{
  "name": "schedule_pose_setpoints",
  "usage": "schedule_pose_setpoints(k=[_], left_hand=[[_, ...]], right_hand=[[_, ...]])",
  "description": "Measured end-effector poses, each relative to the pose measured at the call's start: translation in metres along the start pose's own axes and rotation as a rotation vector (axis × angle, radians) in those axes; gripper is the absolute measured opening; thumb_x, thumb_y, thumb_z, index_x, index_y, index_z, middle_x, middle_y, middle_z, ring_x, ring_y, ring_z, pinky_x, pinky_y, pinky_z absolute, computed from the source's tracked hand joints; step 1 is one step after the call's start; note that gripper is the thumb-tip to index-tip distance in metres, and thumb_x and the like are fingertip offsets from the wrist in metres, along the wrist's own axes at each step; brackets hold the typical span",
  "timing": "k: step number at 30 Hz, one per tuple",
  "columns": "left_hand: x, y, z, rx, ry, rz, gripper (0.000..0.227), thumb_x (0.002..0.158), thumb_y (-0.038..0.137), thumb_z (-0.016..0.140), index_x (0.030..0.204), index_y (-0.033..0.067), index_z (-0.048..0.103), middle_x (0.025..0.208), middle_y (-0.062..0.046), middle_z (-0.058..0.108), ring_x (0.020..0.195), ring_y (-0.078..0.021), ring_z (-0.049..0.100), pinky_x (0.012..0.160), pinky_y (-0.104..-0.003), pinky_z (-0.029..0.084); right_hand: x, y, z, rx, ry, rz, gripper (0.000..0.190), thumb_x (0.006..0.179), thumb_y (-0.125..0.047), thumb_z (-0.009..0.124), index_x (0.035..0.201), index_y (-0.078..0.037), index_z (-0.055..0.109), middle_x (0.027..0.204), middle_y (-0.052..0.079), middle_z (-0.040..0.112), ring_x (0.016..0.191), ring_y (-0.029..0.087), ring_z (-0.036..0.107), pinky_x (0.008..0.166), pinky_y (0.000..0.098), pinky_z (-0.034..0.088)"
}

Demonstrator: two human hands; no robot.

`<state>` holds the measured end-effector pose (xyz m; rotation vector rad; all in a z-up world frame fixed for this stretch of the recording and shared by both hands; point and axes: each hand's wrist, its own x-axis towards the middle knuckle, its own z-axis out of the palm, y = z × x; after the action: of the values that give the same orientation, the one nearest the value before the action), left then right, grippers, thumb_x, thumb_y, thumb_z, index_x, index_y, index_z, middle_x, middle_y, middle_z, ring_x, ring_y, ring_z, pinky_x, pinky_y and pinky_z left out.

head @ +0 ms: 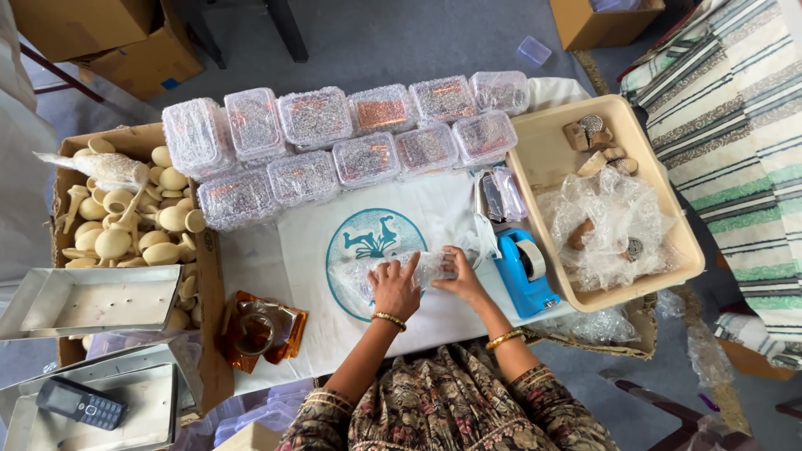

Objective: The person wraps small plastic containers filled with beads in bubble wrap and secures them with tape. They also handle small decorative items and place them into a container.

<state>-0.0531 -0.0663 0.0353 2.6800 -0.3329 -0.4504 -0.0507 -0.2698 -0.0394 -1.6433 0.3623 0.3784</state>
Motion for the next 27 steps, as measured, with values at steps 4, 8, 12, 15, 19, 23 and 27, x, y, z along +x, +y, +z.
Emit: schedule_pose_setpoints(k=[4, 8, 12, 15, 19, 23, 27], left_hand=[[0.011, 0.004, 0.009, 0.053, 0.013, -0.058, 0.073, 0.09, 0.029, 0.069, 0.155, 0.0354, 0.037, 0.133, -0.012, 0.052, 0.129, -0.0381, 0.044, 0.111, -0.077, 0.021], [0.014, -0.011, 0.027, 0.244, 0.194, 0.077, 0.058, 0.088, 0.021, 0.066, 0.143, 0.0321, 0.05, 0.134, -0.013, 0.053, 0.131, -0.0324, 0.045, 0.109, -0.078, 0.02], [0.02, -0.036, 0.075, 0.158, 0.357, 0.453, 0.06, 0.085, 0.01, 0.061, 0.143, 0.0229, 0.054, 0.141, -0.011, 0.056, 0.136, -0.0331, 0.046, 0.117, -0.061, 0.026], [0.021, -0.035, 0.077, 0.004, 0.291, 0.387, 0.056, 0.083, 0.001, 0.057, 0.136, 0.0218, 0.057, 0.136, -0.006, 0.058, 0.137, -0.0293, 0.048, 0.123, -0.054, 0.026], [0.018, -0.025, 0.068, -0.027, 0.187, 0.341, 0.069, 0.082, -0.004, 0.053, 0.148, 0.0187, 0.056, 0.125, -0.006, 0.057, 0.129, -0.0297, 0.048, 0.123, -0.057, 0.021], [0.018, -0.028, 0.076, 0.024, 0.121, 0.336, 0.052, 0.086, 0.002, 0.055, 0.131, 0.0223, 0.068, 0.128, -0.008, 0.055, 0.131, -0.0318, 0.045, 0.123, -0.061, 0.017], [0.017, -0.034, 0.081, -0.001, 0.156, 0.381, 0.051, 0.086, 0.002, 0.054, 0.129, 0.0234, 0.072, 0.128, -0.012, 0.053, 0.13, -0.0349, 0.044, 0.121, -0.064, 0.017]], right_hand=[[0.017, 0.045, 0.004, -0.014, 0.06, -0.115, 0.09, 0.066, -0.002, 0.088, 0.14, -0.01, 0.037, 0.119, 0.008, 0.057, 0.097, 0.016, 0.059, 0.079, 0.0378, 0.061], [0.033, 0.061, 0.004, 0.019, 0.171, -0.087, 0.091, 0.071, -0.002, 0.084, 0.148, -0.01, 0.036, 0.094, 0.01, 0.067, 0.081, 0.015, 0.067, 0.072, 0.0326, 0.062], [0.035, 0.051, 0.001, -0.059, 0.171, -0.052, 0.063, 0.078, -0.003, 0.083, 0.134, -0.003, 0.054, 0.086, 0.005, 0.071, 0.077, 0.013, 0.069, 0.07, 0.0293, 0.057], [0.036, 0.04, 0.0, -0.211, 0.179, -0.094, 0.04, 0.081, -0.002, 0.076, 0.12, -0.003, 0.067, 0.084, 0.003, 0.071, 0.074, 0.011, 0.065, 0.067, 0.0268, 0.052], [0.039, 0.031, -0.002, -0.085, 0.093, 0.115, 0.021, 0.082, -0.003, 0.075, 0.103, 0.0, 0.074, 0.083, 0.003, 0.071, 0.07, 0.01, 0.064, 0.061, 0.0285, 0.051], [0.054, 0.05, -0.004, -0.043, 0.101, 0.188, 0.017, 0.088, -0.001, 0.062, 0.097, 0.001, 0.076, 0.081, 0.005, 0.071, 0.067, 0.013, 0.062, 0.058, 0.0295, 0.05], [0.038, 0.013, -0.001, 0.063, 0.107, 0.29, 0.015, 0.09, -0.006, 0.063, 0.1, -0.005, 0.074, 0.082, 0.0, 0.071, 0.068, 0.011, 0.066, 0.062, 0.0305, 0.055]])
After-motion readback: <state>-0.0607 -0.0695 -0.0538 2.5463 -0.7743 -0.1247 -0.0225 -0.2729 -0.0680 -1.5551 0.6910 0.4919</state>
